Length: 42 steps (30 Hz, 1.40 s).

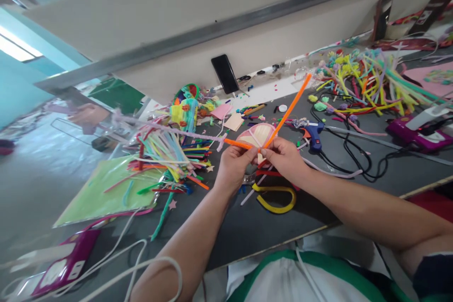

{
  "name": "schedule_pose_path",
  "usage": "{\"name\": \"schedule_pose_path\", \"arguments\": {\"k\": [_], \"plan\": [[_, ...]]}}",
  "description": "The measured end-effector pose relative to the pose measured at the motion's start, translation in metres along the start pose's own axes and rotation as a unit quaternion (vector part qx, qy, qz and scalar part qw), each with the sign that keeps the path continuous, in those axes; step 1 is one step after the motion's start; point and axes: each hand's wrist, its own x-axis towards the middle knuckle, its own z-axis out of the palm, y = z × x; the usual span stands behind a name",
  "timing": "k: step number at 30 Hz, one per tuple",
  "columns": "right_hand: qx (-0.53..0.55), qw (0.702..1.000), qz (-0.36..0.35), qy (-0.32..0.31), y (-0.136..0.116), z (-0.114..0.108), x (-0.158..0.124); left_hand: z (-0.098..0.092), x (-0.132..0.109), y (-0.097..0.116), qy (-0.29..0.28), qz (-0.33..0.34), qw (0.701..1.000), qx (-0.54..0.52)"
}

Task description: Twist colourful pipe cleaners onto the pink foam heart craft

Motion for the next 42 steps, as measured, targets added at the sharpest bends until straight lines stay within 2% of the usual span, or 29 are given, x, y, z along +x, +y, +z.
{"name": "schedule_pose_path", "arguments": {"k": [3,7,13,18,23,33,42], "plan": [[0.078,0.996,0.043,-0.025,-0.001,0.001,-0.001,-0.003,0.001,0.0,-0.003,0.016,1.0,-0.018],[0.201,0.971,0.109,-0.073,-0.003,0.003,-0.002,-0.007,0.002,-0.005,-0.018,0.065,0.997,-0.044],[0.291,0.938,0.144,-0.121,-0.005,0.001,-0.001,-0.005,0.001,-0.005,-0.036,0.074,0.992,-0.098],[0.366,0.909,0.156,-0.125,-0.008,0.004,-0.004,-0.001,-0.002,-0.002,-0.002,0.084,0.992,-0.098],[0.372,0.916,0.12,-0.089,-0.009,0.007,-0.008,0.002,-0.002,-0.002,0.007,0.107,0.99,-0.094],[0.356,0.92,0.114,-0.117,-0.005,0.005,-0.006,-0.003,-0.002,0.002,-0.043,0.057,0.991,-0.117],[0.324,0.94,0.035,-0.104,-0.011,0.008,-0.01,0.002,-0.004,0.004,-0.033,0.056,0.988,-0.138]]}}
